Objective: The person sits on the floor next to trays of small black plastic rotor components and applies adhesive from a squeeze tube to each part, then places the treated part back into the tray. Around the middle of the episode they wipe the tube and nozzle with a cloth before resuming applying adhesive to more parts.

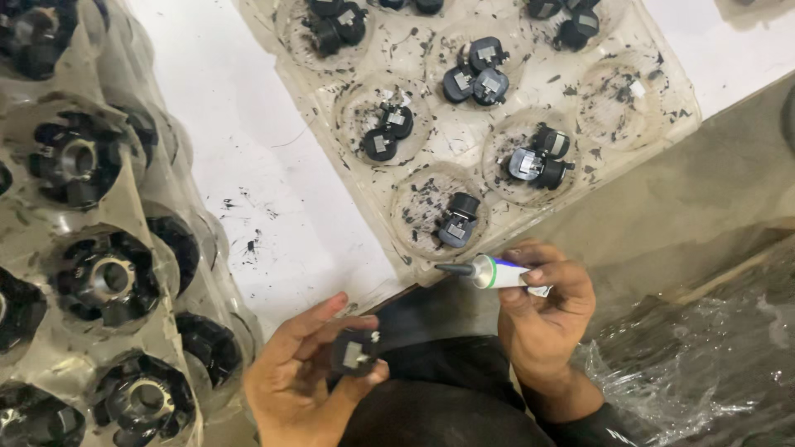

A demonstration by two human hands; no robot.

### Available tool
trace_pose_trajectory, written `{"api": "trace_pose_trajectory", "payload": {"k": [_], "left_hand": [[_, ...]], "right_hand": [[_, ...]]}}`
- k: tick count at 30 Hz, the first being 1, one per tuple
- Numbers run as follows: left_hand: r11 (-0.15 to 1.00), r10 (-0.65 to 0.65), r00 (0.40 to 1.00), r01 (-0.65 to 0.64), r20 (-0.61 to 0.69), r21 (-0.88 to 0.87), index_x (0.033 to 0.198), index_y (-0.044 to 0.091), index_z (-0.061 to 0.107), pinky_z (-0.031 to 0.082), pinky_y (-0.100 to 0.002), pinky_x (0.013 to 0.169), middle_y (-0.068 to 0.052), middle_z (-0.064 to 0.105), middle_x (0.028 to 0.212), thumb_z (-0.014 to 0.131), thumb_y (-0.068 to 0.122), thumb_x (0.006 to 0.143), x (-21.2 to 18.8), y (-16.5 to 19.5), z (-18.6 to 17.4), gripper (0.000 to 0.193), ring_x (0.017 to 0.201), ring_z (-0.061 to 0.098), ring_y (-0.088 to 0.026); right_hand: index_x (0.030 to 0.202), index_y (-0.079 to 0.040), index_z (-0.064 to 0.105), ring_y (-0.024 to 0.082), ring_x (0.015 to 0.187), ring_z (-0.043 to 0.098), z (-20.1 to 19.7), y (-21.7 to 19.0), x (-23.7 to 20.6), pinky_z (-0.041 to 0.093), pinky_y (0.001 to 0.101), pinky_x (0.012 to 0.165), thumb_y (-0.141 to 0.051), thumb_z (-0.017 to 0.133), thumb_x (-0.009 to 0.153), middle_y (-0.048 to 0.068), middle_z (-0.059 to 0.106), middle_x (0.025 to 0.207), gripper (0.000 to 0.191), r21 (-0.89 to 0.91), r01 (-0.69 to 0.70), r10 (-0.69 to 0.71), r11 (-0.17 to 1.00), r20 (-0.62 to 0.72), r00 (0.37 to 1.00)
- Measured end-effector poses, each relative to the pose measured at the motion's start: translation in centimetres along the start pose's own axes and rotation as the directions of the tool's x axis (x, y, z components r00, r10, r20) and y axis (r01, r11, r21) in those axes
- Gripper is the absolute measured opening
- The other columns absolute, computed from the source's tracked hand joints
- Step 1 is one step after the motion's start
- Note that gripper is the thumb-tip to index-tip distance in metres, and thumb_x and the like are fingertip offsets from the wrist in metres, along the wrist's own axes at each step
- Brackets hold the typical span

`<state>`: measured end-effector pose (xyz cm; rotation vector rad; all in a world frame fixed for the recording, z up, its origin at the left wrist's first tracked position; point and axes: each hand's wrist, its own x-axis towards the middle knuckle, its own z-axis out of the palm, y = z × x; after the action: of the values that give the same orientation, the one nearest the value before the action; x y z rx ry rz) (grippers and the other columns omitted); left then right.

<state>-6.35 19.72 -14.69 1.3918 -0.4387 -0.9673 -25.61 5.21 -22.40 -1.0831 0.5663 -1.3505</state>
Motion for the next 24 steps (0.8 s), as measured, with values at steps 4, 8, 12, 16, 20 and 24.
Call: {"api": "trace_pose_trajectory", "payload": {"k": [4, 8, 12, 16, 20, 24], "left_hand": [[0.985, 0.124, 0.991, -0.117, -0.050, 0.128, 0.116, -0.008, 0.067, 0.068, -0.035, 0.082, -0.024, 0.077, 0.111, 0.085, -0.016, 0.071, 1.8, 0.1, 1.5, 0.048, 0.095, 0.077, -0.023], [0.989, 0.140, 0.990, -0.139, 0.029, -0.042, 0.114, -0.007, 0.066, 0.068, -0.035, 0.084, -0.018, 0.072, 0.122, 0.078, -0.016, 0.080, 3.4, 0.7, 1.5, 0.038, 0.096, 0.077, -0.022], [0.965, 0.221, 0.971, -0.204, 0.088, -0.165, 0.117, -0.006, 0.066, 0.069, -0.036, 0.084, -0.014, 0.066, 0.121, 0.076, -0.016, 0.084, 3.9, 1.0, 1.4, 0.036, 0.097, 0.075, -0.021], [0.979, 0.184, 0.981, -0.176, 0.068, -0.105, 0.123, -0.004, 0.064, 0.067, -0.033, 0.087, -0.016, 0.072, 0.114, 0.077, -0.017, 0.086, 3.7, 1.2, 1.5, 0.042, 0.097, 0.075, -0.019], [0.973, 0.226, 0.971, -0.221, 0.084, -0.065, 0.126, -0.004, 0.064, 0.064, -0.031, 0.092, -0.015, 0.068, 0.124, 0.073, -0.020, 0.087, 3.5, 1.4, 1.3, 0.043, 0.105, 0.072, -0.018], [0.971, 0.229, 0.969, -0.221, 0.095, -0.085, 0.130, -0.004, 0.063, 0.062, -0.031, 0.097, -0.014, 0.064, 0.130, 0.068, -0.023, 0.086, 3.5, 1.4, 1.3, 0.048, 0.115, 0.068, -0.019]], "right_hand": [[0.115, -0.006, 0.061, 0.026, 0.098, 0.065, 1.0, -0.5, 0.2, 0.057, 0.0407, 0.086, 0.000, 0.080, 0.094, 0.016, 0.069, 0.105, 0.029, -0.027, 0.111, -0.109, 0.993, 0.075, 0.991], [0.115, -0.010, 0.057, 0.023, 0.092, 0.067, 1.9, -1.8, 0.0, 0.058, 0.0409, 0.084, -0.005, 0.084, 0.090, 0.013, 0.072, 0.100, 0.037, -0.151, 0.182, -0.167, 0.972, 0.109, 0.980], [0.111, -0.013, 0.054, 0.023, 0.094, 0.068, 2.7, -2.4, 0.0, 0.058, 0.0416, 0.088, -0.006, 0.085, 0.089, 0.011, 0.073, 0.102, 0.039, -0.247, 0.263, -0.225, 0.932, 0.172, 0.959], [0.111, -0.014, 0.052, 0.024, 0.095, 0.069, 3.3, -3.0, -0.1, 0.060, 0.0419, 0.087, -0.007, 0.084, 0.089, 0.011, 0.072, 0.104, 0.039, -0.341, 0.307, -0.234, 0.888, 0.239, 0.943], [0.110, -0.015, 0.048, 0.025, 0.094, 0.069, 3.6, -3.6, 0.1, 0.063, 0.0430, 0.085, -0.004, 0.082, 0.087, 0.011, 0.070, 0.108, 0.043, -0.400, 0.375, -0.253, 0.836, 0.326, 0.911], [0.109, -0.015, 0.046, 0.027, 0.097, 0.070, 3.7, -3.7, 0.4, 0.065, 0.0480, 0.088, -0.003, 0.080, 0.085, 0.011, 0.068, 0.107, 0.043, -0.392, 0.414, -0.264, 0.821, 0.383, 0.885]]}}
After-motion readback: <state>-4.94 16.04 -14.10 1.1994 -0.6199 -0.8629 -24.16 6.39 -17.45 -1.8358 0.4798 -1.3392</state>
